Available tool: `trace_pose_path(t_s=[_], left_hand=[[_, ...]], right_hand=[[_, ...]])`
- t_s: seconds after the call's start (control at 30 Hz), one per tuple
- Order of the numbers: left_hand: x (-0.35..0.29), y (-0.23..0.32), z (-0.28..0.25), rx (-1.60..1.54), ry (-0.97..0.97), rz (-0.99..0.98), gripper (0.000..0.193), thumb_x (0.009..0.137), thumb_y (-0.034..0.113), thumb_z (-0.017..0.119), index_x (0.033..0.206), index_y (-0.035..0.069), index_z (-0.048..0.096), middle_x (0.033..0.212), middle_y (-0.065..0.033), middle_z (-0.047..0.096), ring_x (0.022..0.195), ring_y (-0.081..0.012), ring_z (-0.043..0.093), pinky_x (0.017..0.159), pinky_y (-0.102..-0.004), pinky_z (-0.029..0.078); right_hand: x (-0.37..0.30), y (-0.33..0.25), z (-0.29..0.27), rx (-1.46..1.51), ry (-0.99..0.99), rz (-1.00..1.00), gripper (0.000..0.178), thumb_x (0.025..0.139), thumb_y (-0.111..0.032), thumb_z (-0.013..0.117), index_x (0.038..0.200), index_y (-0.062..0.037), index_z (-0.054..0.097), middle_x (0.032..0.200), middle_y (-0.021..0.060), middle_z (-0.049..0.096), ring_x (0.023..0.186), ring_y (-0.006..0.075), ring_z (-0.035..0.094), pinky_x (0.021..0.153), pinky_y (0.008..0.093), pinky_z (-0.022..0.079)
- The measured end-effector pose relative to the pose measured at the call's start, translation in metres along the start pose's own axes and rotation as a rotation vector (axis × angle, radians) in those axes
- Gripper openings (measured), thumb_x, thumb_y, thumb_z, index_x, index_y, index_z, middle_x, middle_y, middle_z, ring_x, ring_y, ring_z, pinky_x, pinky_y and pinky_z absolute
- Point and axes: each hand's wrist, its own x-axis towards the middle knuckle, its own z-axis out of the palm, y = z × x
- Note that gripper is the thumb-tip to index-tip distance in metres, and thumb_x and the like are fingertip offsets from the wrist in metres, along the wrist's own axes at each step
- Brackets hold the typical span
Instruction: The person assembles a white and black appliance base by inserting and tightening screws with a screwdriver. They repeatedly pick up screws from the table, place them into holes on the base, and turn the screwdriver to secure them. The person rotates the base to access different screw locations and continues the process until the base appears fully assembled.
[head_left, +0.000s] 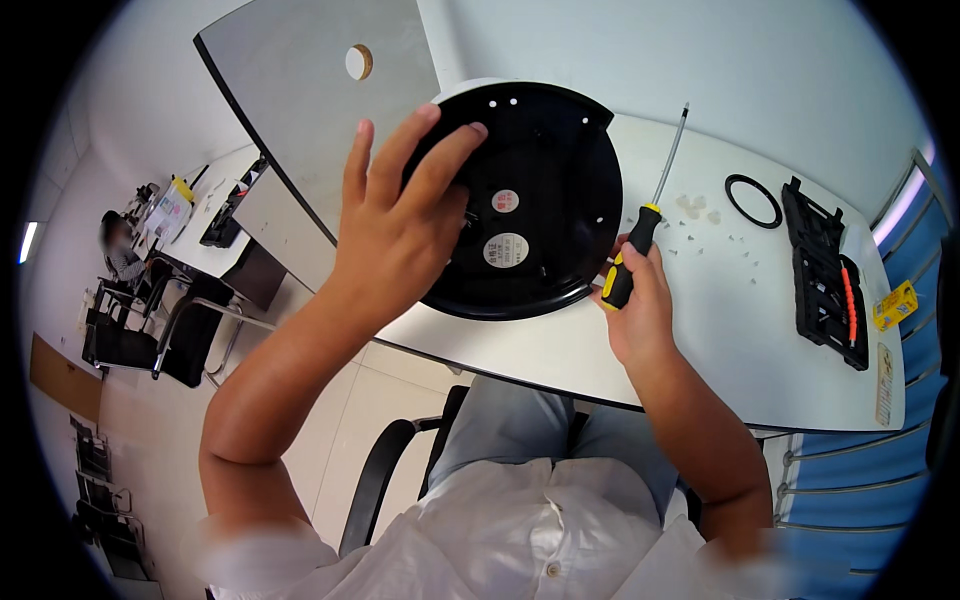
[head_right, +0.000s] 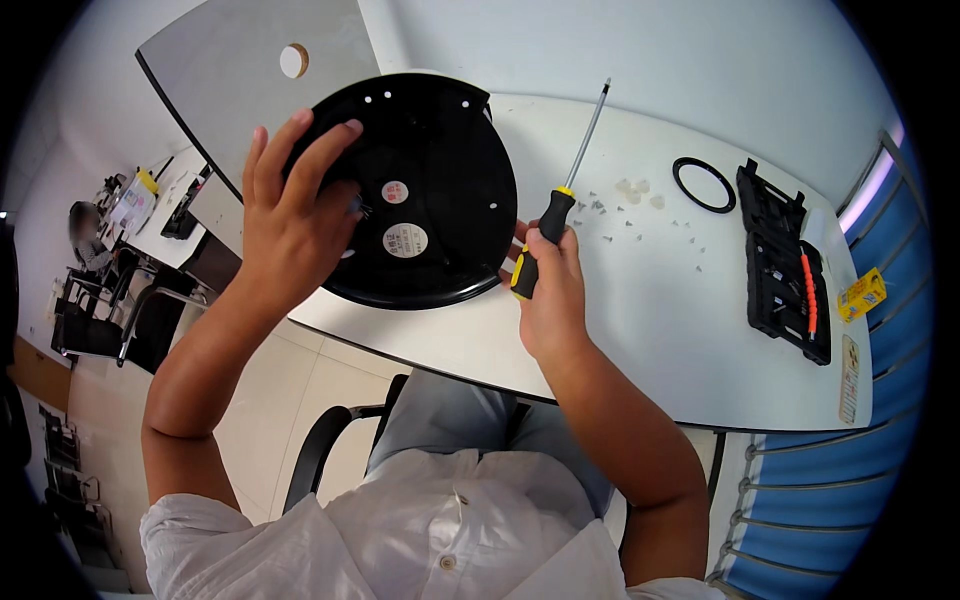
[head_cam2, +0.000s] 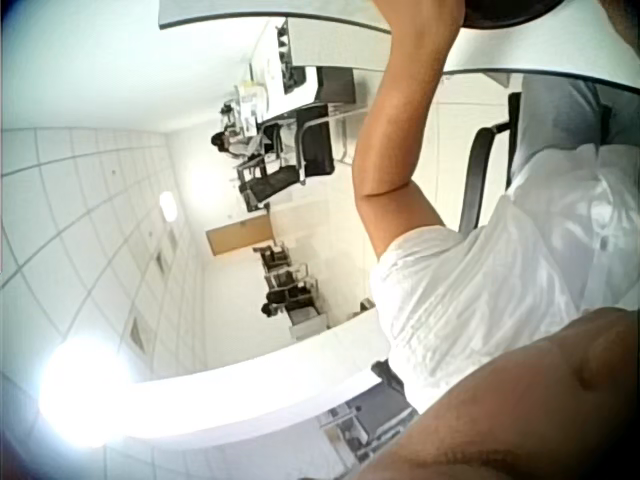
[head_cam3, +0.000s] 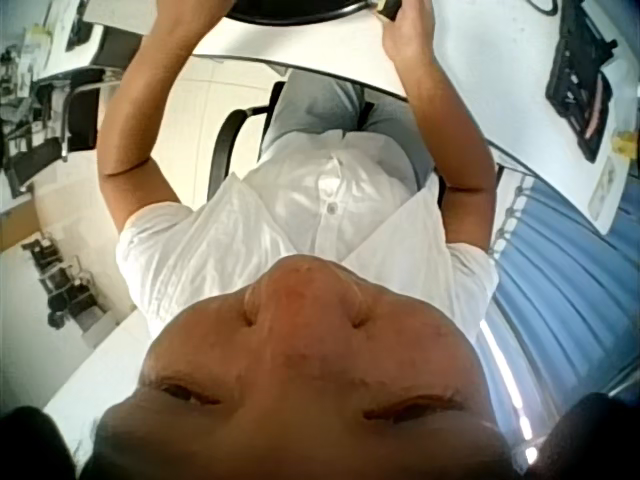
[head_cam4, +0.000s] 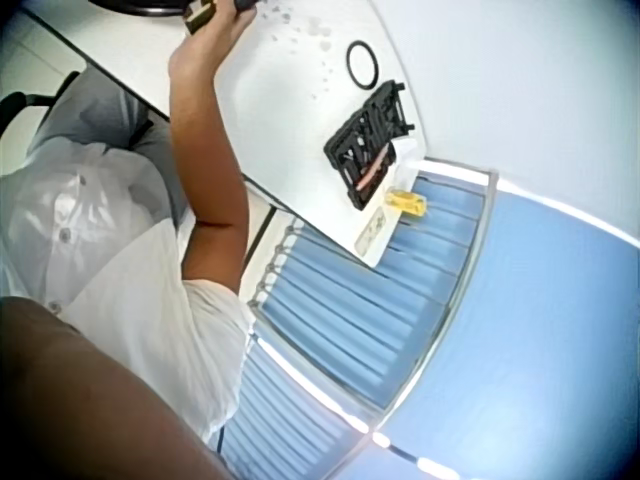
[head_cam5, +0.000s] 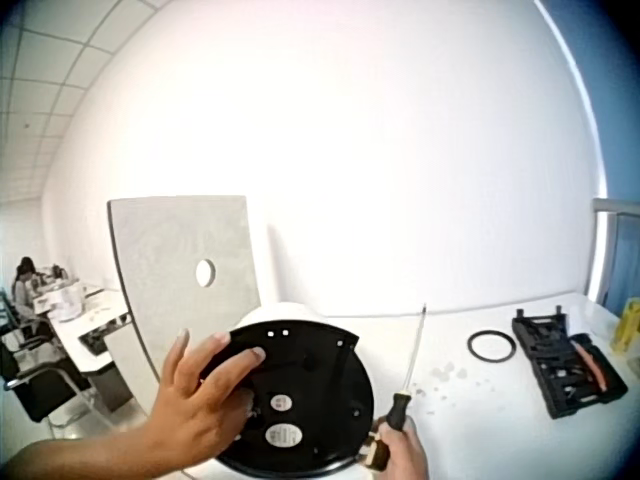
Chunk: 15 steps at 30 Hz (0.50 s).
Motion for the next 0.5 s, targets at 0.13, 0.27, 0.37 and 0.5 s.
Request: trace_pose_path(t_s=[0.13, 0.27, 0.37, 0.5], left_hand=[[-0.024, 0.012, 0.004, -0.032, 0.048, -0.009, 0.005, 0.070, 0.009, 0.066, 0.072, 0.009, 0.061, 0.135, 0.0002, 0.047, 0.133, -0.0261, 0.033, 0.106, -0.0566, 0.026], [-0.053, 0.027, 0.007, 0.034, 0.087, 0.011, 0.021, 0.061, 0.012, 0.074, 0.078, 0.012, 0.062, 0.135, -0.0028, 0.048, 0.130, -0.0362, 0.033, 0.105, -0.0568, 0.028], [-0.069, 0.034, 0.008, 0.047, 0.121, -0.032, 0.020, 0.062, 0.013, 0.074, 0.080, 0.013, 0.064, 0.137, -0.0058, 0.045, 0.130, -0.0426, 0.032, 0.103, -0.0570, 0.028], [-0.085, 0.028, 0.018, -0.011, 0.229, -0.083, 0.023, 0.062, 0.011, 0.075, 0.083, 0.013, 0.067, 0.138, -0.0097, 0.041, 0.129, -0.0445, 0.036, 0.100, -0.0541, 0.035]], right_hand=[[-0.002, 0.002, -0.004, 0.024, 0.004, 0.022, 0.021, 0.093, -0.024, 0.052, 0.110, -0.0125, 0.047, 0.108, 0.0026, 0.054, 0.095, 0.0121, 0.050, 0.080, 0.0315, 0.042], [-0.010, 0.015, -0.007, 0.103, 0.051, 0.083, 0.019, 0.093, -0.020, 0.052, 0.110, -0.0123, 0.047, 0.105, 0.0012, 0.054, 0.095, 0.0117, 0.051, 0.082, 0.0298, 0.042], [-0.015, 0.020, -0.005, 0.155, 0.084, 0.105, 0.021, 0.093, -0.020, 0.052, 0.111, -0.0126, 0.046, 0.107, 0.0019, 0.054, 0.099, 0.0128, 0.052, 0.083, 0.0302, 0.042], [-0.018, 0.013, -0.007, 0.037, 0.032, 0.078, 0.023, 0.092, -0.021, 0.054, 0.111, -0.0109, 0.046, 0.102, 0.0055, 0.057, 0.096, 0.0145, 0.054, 0.078, 0.0305, 0.044]])
